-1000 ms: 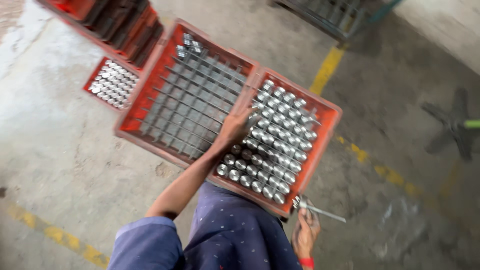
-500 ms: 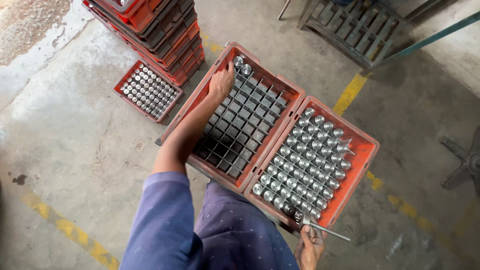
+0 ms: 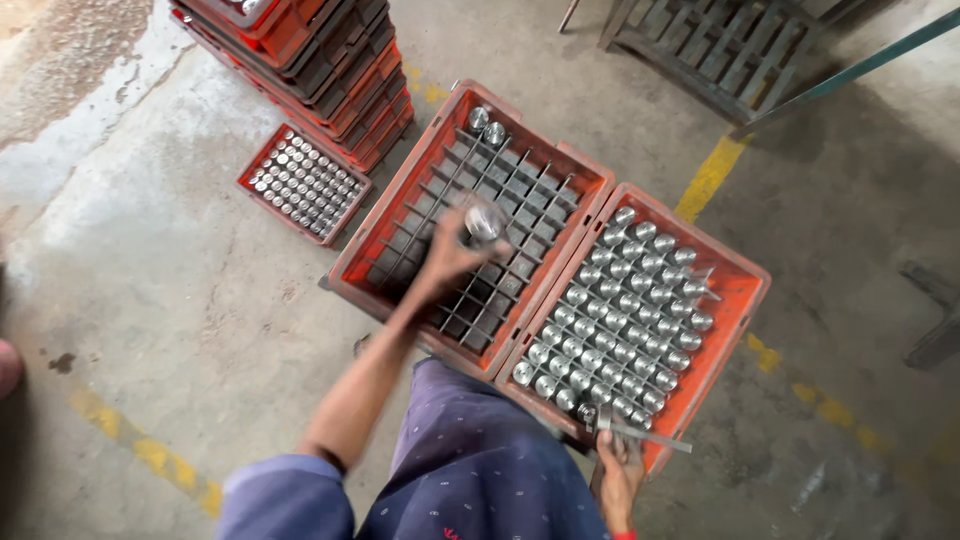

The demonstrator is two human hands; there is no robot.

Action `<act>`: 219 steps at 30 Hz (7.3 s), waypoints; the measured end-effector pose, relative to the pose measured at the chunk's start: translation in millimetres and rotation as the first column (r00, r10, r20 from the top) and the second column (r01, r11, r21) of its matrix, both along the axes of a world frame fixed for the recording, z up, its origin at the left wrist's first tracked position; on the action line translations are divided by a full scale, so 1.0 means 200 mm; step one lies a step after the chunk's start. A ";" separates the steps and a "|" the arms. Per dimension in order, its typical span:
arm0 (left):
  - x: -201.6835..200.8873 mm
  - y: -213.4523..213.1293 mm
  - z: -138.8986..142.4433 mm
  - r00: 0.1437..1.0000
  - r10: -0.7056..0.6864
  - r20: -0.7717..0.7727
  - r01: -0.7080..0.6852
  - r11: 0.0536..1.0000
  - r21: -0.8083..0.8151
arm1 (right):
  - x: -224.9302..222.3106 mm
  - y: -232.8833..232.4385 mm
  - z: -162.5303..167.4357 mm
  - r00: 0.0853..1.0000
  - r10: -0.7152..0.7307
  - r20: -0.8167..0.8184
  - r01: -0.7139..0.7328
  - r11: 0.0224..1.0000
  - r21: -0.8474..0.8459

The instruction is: The person transfers small metal parts from one red crate to another using a metal rod. They repeatedly pick up parts, place them into the rod, and then deposit them into the second crate. The person also moves crates around the workspace during the process.

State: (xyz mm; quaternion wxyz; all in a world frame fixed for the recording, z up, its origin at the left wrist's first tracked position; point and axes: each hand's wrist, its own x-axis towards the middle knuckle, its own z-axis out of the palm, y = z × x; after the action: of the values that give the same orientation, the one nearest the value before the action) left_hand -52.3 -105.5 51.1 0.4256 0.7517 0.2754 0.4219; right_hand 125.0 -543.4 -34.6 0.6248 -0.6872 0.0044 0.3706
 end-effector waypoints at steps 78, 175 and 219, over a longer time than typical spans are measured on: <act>0.31 0.80 -0.35 0.566 0.243 -0.788 0.081 0.935 0.346 | -0.28 -0.26 0.08 0.958 -0.266 0.109 0.252 0.960 0.125; 0.10 -0.91 -0.26 0.981 -0.155 -0.120 0.058 0.815 -0.576 | -0.01 0.21 0.26 0.983 0.177 0.051 -0.184 0.958 0.221; 1.43 -0.97 -0.30 0.935 -0.283 -0.213 0.297 0.954 0.037 | 0.24 -0.64 0.16 0.926 -0.287 -0.247 0.365 0.851 0.377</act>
State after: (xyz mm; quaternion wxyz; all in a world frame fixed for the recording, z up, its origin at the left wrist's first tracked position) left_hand 233.6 -299.9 -7.9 0.4265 0.8376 0.1893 0.2839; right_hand 173.5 -670.9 -2.1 0.8075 -0.4907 0.0991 0.3120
